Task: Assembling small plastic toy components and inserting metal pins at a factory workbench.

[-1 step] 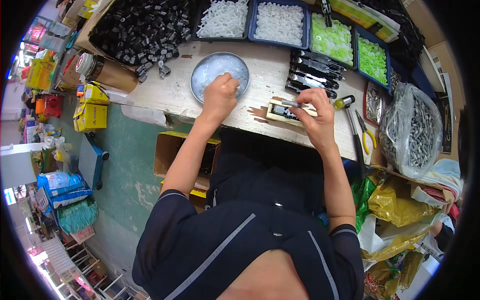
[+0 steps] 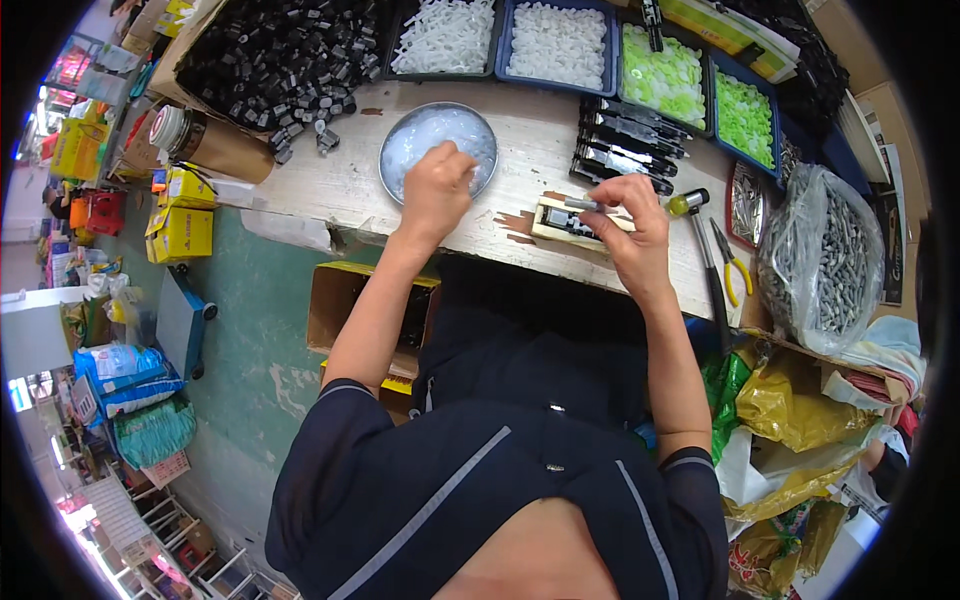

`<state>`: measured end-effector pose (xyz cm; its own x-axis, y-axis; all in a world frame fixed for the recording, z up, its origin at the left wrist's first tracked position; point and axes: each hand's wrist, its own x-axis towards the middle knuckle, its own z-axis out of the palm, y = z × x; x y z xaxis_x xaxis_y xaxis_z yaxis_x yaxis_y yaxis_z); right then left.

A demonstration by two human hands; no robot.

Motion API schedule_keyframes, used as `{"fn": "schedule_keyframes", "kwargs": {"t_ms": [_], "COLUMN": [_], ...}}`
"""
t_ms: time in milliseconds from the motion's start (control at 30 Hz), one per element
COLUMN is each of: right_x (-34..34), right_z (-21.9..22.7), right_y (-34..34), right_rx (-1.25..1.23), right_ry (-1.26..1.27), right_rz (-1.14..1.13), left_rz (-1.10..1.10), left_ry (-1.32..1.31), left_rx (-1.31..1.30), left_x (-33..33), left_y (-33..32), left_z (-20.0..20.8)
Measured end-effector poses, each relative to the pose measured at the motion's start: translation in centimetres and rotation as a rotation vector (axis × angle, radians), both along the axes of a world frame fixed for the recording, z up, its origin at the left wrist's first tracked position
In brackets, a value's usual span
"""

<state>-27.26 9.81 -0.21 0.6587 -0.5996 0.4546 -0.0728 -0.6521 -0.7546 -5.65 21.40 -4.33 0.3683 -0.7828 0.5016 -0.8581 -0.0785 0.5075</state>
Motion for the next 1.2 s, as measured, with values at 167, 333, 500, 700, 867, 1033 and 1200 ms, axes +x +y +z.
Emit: {"fn": "schedule_keyframes", "kwargs": {"t_ms": [167,333,500,700,867,1033,1200], "right_x": [0.2,1.1,1.0,0.7,0.7,0.3,-0.6], "right_z": [0.0,0.2,-0.3,-0.3,-0.2,0.0,0.5], "right_y": [0.1,0.4,0.4,0.3,0.3,0.1,-0.2], "right_rx": [-0.018,-0.038,-0.011,0.071,0.067,-0.021,-0.126], "right_ry": [-0.018,-0.056,-0.084,-0.09,-0.091,-0.085,-0.042], "right_rz": [-0.01,-0.034,-0.071,-0.084,-0.092,-0.077,-0.023], "left_rz": [-0.059,-0.182,-0.277,-0.283,-0.281,-0.323,-0.442], "left_ry": [0.754,1.063,1.269,1.325,1.208,0.741,0.522], "left_rx": [-0.109,-0.161,-0.206,-0.217,-0.214,-0.192,-0.201], "left_x": [-1.4,-3.5,-4.7,-5.2,-5.7,-5.4,-5.9], "left_y": [-0.1,-0.3,-0.6,-0.9,-1.1,-1.4,-1.5], "left_z": [3.0,3.3,2.9,2.9,3.2,3.5,4.3]}}
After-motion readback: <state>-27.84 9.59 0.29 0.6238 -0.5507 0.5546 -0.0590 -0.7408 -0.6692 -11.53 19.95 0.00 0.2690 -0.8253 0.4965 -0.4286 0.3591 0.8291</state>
